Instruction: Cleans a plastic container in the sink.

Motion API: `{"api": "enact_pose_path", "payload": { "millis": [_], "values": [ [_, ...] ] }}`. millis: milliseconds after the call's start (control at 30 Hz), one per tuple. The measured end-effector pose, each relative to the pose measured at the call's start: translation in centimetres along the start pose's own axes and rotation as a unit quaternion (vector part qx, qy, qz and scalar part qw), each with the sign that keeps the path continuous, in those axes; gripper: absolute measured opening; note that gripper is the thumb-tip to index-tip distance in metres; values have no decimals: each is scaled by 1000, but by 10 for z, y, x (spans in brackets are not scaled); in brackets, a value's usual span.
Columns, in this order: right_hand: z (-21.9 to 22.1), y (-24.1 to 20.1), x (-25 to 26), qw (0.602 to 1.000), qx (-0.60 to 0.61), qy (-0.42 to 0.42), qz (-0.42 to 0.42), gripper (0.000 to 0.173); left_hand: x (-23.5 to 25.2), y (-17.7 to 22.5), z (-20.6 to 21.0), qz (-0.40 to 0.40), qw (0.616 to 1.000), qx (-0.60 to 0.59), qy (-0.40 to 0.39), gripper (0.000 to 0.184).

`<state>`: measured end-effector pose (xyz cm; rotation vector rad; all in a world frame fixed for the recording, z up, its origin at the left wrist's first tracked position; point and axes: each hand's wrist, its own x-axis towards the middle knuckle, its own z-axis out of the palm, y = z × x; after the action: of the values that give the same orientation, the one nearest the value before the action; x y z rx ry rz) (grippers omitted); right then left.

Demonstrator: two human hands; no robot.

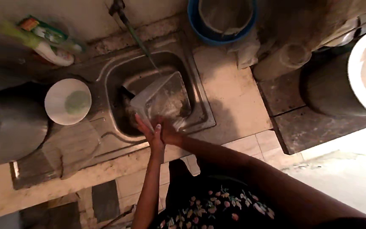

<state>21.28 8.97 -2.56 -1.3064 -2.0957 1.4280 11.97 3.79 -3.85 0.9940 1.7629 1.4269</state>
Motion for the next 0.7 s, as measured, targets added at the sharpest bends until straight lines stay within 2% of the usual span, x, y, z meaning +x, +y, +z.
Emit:
{"api": "enact_pose_path", "payload": {
  "millis": [33,100,167,200,267,333,367,433,467,500,533,633,700],
  "values": [
    [4,-2,-2,999,7,-32,-22,47,4,-5,-3,-15,1000,-16,-2,103],
    [-7,7,-5,987,-58,-104,-107,43,17,-6,-10,-73,996,-42,-8,87],
    [-31,26,-9,967,-141,-138,-159,36,28,-5,-13,-131,988,-77,3,60],
    [-42,36,-10,962,-173,-135,-162,35,28,-7,-11,-148,984,-96,0,53],
    [-43,38,-2,966,-195,-117,-126,33,25,-7,-4,-154,983,-101,-15,61],
    [-17,20,9,984,-125,-109,-59,45,20,-2,1,-132,987,-83,-37,82],
    [-5,9,11,990,-90,-100,-42,52,20,1,0,-128,988,-77,-35,83],
    [-7,6,13,989,-62,-118,-64,54,18,10,-2,-150,984,-91,-21,75],
    [-21,11,13,987,-59,-134,-69,47,17,13,-1,-163,980,-109,-8,65],
    [-38,22,12,983,-83,-150,-66,43,14,15,0,-181,976,-119,1,54],
    [-51,37,10,981,-120,-144,-57,40,12,14,-1,-200,973,-115,1,53],
    [-74,44,6,968,-233,-87,43,52,10,13,8,-200,977,-74,-12,68],
    [-52,18,2,973,-194,-58,111,60,9,14,14,-154,986,-46,-35,85]
  ]
}}
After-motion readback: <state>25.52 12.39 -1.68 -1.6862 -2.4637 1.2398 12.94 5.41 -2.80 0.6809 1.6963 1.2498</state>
